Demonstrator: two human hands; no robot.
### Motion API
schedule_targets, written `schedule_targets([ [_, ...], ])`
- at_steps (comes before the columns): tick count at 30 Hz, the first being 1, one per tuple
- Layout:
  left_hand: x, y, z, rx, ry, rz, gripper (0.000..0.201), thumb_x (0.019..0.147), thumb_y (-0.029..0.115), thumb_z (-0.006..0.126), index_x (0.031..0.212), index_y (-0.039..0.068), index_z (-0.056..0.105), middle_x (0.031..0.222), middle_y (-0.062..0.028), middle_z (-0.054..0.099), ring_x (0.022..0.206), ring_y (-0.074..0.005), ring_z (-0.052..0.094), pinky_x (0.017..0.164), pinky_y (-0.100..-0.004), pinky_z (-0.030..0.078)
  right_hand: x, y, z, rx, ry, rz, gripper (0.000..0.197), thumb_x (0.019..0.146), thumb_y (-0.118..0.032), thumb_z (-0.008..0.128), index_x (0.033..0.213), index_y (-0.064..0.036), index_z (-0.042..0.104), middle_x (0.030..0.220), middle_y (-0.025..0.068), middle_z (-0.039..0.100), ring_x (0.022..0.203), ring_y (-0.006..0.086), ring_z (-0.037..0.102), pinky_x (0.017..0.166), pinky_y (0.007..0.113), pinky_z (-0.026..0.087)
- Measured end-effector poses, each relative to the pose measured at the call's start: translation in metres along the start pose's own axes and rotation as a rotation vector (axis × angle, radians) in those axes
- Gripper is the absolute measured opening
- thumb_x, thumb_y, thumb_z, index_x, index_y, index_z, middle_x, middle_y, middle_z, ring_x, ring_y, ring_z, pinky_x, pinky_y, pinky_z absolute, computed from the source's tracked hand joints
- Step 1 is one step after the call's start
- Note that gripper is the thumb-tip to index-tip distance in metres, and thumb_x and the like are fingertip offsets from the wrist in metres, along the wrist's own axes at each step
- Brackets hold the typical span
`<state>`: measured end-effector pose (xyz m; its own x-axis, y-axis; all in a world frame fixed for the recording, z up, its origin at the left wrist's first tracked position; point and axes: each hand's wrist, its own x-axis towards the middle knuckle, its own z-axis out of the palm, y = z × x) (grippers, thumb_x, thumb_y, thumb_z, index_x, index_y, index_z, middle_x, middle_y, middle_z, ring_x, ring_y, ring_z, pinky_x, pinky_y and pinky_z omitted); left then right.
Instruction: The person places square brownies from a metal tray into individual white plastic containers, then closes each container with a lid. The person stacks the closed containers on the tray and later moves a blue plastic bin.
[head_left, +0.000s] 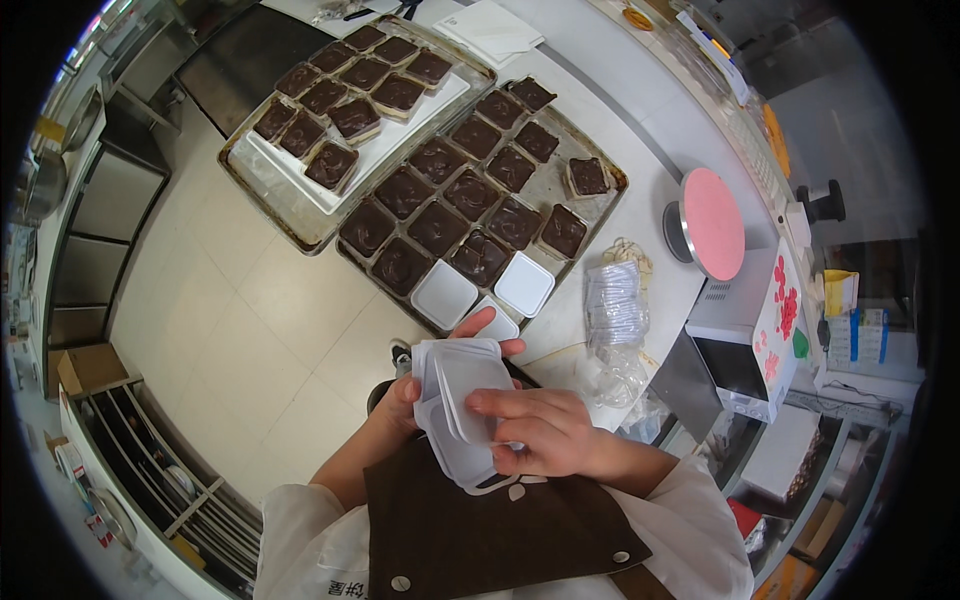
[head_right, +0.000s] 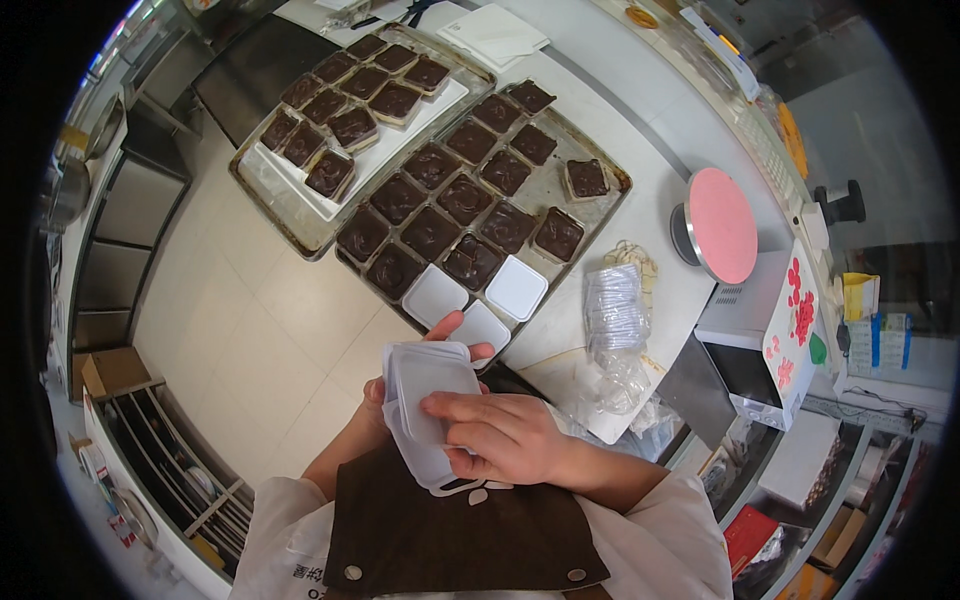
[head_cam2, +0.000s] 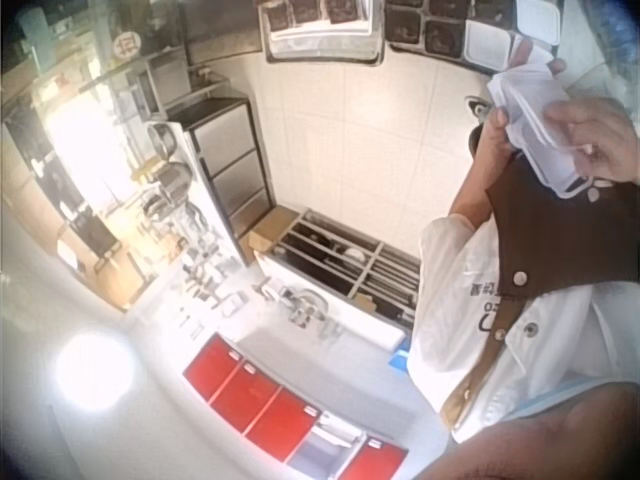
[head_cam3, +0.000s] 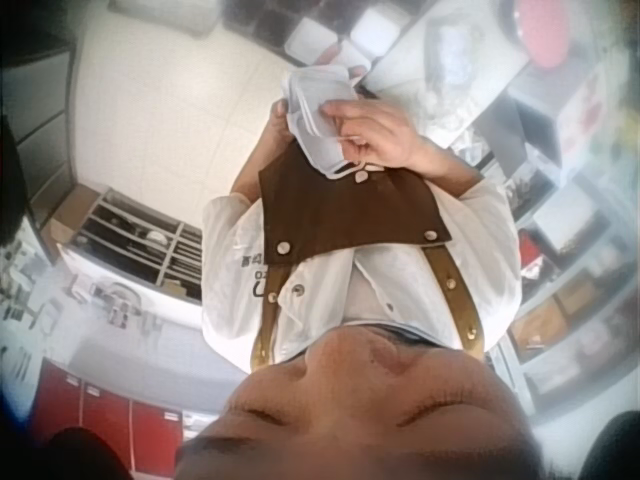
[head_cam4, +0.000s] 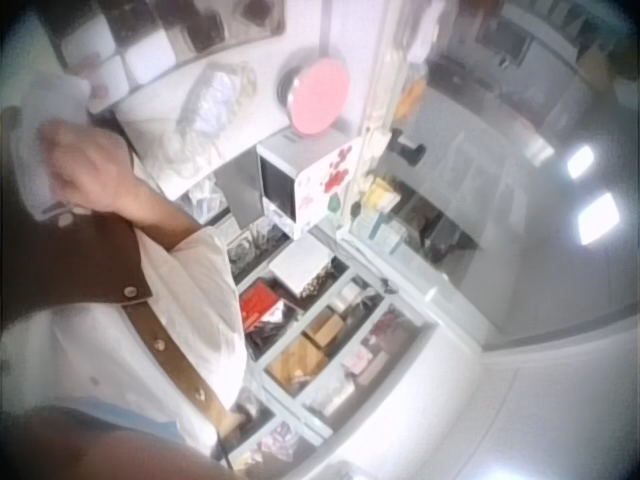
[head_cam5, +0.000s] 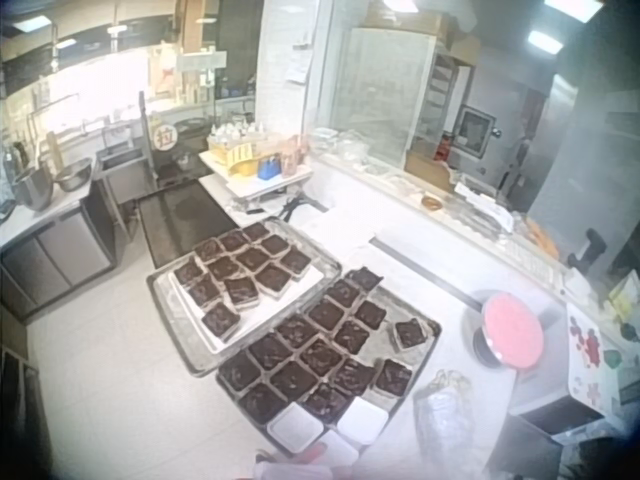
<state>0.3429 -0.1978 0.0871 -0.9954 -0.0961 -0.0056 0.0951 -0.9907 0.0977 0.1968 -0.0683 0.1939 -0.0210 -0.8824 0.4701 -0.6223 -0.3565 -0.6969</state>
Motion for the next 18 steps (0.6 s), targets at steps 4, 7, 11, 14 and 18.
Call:
schedule_targets([
  [4, 0.003, -0.002, -0.001, -0.062, -0.055, -0.02, 0.138, 0.058, 0.048, 0.101, 0.169, 0.023, 0.022, 0.163, -0.0243, 0.038, 0.131, -0.0446, 0.06, 0.113, -0.0557, 0.05, 0.005, -0.001, -0.003, -0.027, 0.066, -0.116, 0.024, 0.095, -0.022, 0.072, 0.082, -0.0081, 0.057, 0.109, 0.0178, 0.078, 0.09, 0.0298, 0.079, 0.07, 0.036, 0.064],
  [7, 0.003, -0.003, -0.002, -0.115, -0.068, -0.026, 0.139, 0.057, 0.047, 0.101, 0.169, 0.023, 0.024, 0.163, -0.0255, 0.037, 0.131, -0.0453, 0.06, 0.112, -0.0568, 0.05, 0.006, -0.005, -0.006, -0.005, 0.093, -0.146, 0.024, 0.094, -0.021, 0.07, 0.079, -0.0099, 0.054, 0.107, 0.0175, 0.078, 0.089, 0.0292, 0.08, 0.069, 0.035, 0.064],
  [11, 0.001, -0.003, -0.001, -0.109, -0.036, -0.034, 0.14, 0.055, 0.047, 0.101, 0.169, 0.02, 0.024, 0.163, -0.0245, 0.04, 0.137, -0.0425, 0.057, 0.117, -0.0542, 0.046, 0.004, -0.012, -0.01, 0.08, 0.131, -0.116, 0.021, 0.093, -0.014, 0.07, 0.08, -0.0073, 0.055, 0.113, 0.0167, 0.077, 0.094, 0.0306, 0.079, 0.071, 0.037, 0.063],
  [14, 0.001, -0.003, 0.0, -0.077, 0.007, -0.014, 0.143, 0.054, 0.048, 0.102, 0.168, 0.015, 0.024, 0.161, -0.022, 0.043, 0.142, -0.038, 0.053, 0.121, -0.0512, 0.041, 0.001, -0.011, -0.011, 0.094, 0.064, -0.102, 0.02, 0.092, -0.01, 0.07, 0.082, -0.0074, 0.053, 0.115, 0.0168, 0.077, 0.094, 0.0322, 0.079, 0.071, 0.036, 0.062],
  [18, -0.006, -0.002, 0.003, -0.009, 0.113, -0.02, 0.147, 0.05, 0.05, 0.103, 0.168, 0.01, 0.024, 0.161, -0.0182, 0.046, 0.145, -0.0326, 0.05, 0.124, -0.0486, 0.038, -0.002, -0.008, -0.01, 0.099, 0.048, -0.134, 0.02, 0.09, -0.006, 0.071, 0.085, -0.0078, 0.052, 0.117, 0.0169, 0.077, 0.097, 0.0342, 0.078, 0.071, 0.036, 0.062],
])
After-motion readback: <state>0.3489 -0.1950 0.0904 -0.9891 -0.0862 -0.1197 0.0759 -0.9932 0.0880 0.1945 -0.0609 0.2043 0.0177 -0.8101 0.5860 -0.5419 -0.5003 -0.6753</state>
